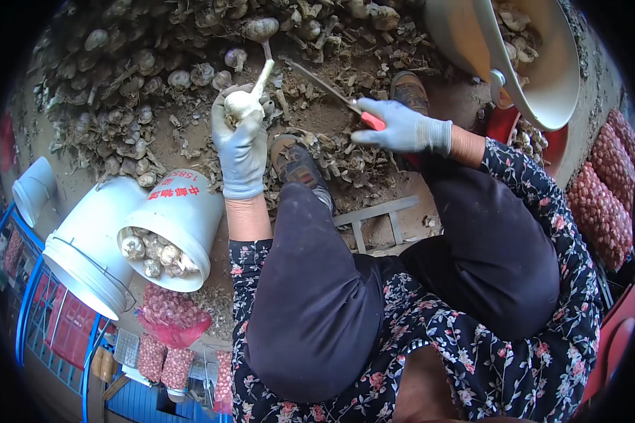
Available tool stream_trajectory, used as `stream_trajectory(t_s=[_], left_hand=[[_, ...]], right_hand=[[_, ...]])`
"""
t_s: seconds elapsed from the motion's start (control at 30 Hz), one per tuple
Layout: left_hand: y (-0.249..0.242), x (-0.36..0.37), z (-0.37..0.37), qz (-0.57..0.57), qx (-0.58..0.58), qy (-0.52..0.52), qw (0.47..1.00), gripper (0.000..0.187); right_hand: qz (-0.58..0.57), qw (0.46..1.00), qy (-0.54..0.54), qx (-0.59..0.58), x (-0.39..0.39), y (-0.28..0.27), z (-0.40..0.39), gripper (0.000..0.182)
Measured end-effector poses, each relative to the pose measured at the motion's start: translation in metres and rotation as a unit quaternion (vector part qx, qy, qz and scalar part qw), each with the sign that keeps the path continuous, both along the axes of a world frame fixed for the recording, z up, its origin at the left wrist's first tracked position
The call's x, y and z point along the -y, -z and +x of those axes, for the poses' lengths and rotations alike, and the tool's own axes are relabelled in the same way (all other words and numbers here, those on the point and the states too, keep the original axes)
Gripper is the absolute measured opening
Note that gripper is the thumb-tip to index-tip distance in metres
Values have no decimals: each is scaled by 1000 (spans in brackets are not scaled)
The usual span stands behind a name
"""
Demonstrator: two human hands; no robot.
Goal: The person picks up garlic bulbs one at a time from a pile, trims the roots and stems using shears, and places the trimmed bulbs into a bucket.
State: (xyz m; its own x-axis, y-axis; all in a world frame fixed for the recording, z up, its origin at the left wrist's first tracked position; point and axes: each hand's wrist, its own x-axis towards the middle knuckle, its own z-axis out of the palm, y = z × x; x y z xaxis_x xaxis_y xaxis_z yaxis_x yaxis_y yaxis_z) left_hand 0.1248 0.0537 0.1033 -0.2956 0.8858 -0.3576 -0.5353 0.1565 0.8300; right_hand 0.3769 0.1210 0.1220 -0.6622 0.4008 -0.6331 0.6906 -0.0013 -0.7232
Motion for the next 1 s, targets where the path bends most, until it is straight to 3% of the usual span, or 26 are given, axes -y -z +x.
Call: stream_trajectory(t_s=[0.03,0.17,0.3,0.33,0.43,0.47,0.5,0.53,0.57,0.6,0.63,0.7,0.77,0.83,0.9,1.0], left_hand=[[1,2,0,43,97,-9,994,43],[7,8,5,53,159,14,986,49],[12,7,9,8,74,40,996,52],[10,6,12,-1,69,29,997,49],[5,4,16,-36,47,1,998,45],[9,9,9,-34,60,-1,998,45],[13,12,6,-33,60,-3,998,45],[18,12,4,-47,-132,13,990,47],[21,13,0,-62,-319,28,945,50],[19,13,-7,-72,-442,49,893,57],[18,14,-10,-75,-442,50,892,57],[15,14,-13,-101,-529,89,838,59],[5,13,-12,-85,-558,109,818,59],[2,12,-7,-72,-588,123,796,60],[3,13,-8,-79,-504,138,849,58],[0,21,4,-77,-429,150,888,57]], right_hand=[[-21,1000,-8,-12,4,3,3,54],[-84,995,9,-61,6,15,-11,58],[-122,990,-11,-75,-2,6,-31,51],[-233,970,50,-49,-4,-6,-35,41],[-251,958,119,-71,6,5,-27,28],[-294,940,162,-54,7,8,-23,32],[-144,984,102,6,-2,3,-19,33],[-48,996,80,10,-1,6,-13,33],[47,997,58,13,0,9,-11,34],[45,997,56,12,-2,4,-12,34],[92,995,3,26,-4,-4,-14,35],[139,988,-51,39,-5,-7,-19,39],[306,944,-124,31,-4,-3,-27,45],[314,938,-139,43,-5,-4,-32,40],[324,932,-159,29,-4,5,-38,37],[170,980,-102,0,4,8,-37,36]])
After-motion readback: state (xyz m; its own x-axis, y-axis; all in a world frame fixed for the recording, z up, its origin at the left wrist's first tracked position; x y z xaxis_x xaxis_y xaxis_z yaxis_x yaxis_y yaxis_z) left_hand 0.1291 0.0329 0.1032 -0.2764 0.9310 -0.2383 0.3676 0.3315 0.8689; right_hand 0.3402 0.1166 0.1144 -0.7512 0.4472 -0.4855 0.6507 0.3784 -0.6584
